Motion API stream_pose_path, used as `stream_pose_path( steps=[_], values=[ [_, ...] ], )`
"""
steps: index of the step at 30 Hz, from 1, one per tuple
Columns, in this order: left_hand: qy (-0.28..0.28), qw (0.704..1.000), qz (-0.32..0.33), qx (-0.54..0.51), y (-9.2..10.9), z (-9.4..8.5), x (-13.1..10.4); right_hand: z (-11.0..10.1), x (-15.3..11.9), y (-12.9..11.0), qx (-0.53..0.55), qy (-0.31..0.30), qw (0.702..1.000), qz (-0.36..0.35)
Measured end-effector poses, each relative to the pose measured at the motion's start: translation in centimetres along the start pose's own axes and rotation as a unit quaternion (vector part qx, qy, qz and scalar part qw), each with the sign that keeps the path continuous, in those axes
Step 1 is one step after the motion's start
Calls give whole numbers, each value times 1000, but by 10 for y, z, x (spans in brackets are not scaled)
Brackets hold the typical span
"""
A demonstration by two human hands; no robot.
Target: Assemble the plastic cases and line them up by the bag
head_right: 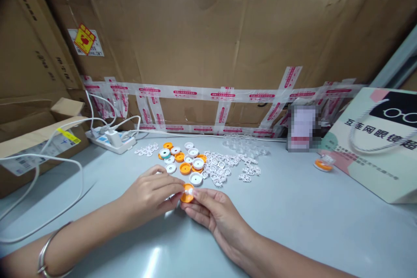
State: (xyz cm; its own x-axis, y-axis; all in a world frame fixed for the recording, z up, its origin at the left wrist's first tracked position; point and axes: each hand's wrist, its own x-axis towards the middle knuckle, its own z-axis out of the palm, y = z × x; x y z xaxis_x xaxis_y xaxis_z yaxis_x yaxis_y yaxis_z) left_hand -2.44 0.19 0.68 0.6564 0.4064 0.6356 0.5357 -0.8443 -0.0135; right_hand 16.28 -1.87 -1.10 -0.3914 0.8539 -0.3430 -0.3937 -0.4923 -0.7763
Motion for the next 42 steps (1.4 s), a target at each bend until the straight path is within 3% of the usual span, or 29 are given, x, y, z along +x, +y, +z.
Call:
stream_pose_path(
  steps=[6,15,19,24,28,31,33,37,39,42],
  values=[
    [1,1000,7,-23,-4,-1,-1,0,2,-1,13,13,1000,2],
    [-88,991,-44,-94,-3,-9,-1,-1,3,-1,28,13,1000,-2],
    [-109,980,-77,-147,-2,-12,2,-1,2,-2,27,14,1000,2],
    [-100,958,-164,-215,-7,-24,6,0,1,-4,21,17,1000,3],
    [-203,944,-196,-174,-15,-35,3,1,2,-5,24,34,999,1],
    [-284,929,-197,-135,-17,-34,-2,1,2,-5,28,40,999,0],
    [-301,925,-190,-129,-17,-30,-5,0,1,-5,28,40,999,-2],
    [-280,926,-186,-171,-19,-23,-6,0,1,-4,26,34,999,-5],
    [-278,900,-224,-251,-23,-23,-4,-1,1,-4,22,29,999,-6],
    [-249,814,-290,-437,-30,-22,0,0,0,-4,9,25,1000,0]
  ],
)
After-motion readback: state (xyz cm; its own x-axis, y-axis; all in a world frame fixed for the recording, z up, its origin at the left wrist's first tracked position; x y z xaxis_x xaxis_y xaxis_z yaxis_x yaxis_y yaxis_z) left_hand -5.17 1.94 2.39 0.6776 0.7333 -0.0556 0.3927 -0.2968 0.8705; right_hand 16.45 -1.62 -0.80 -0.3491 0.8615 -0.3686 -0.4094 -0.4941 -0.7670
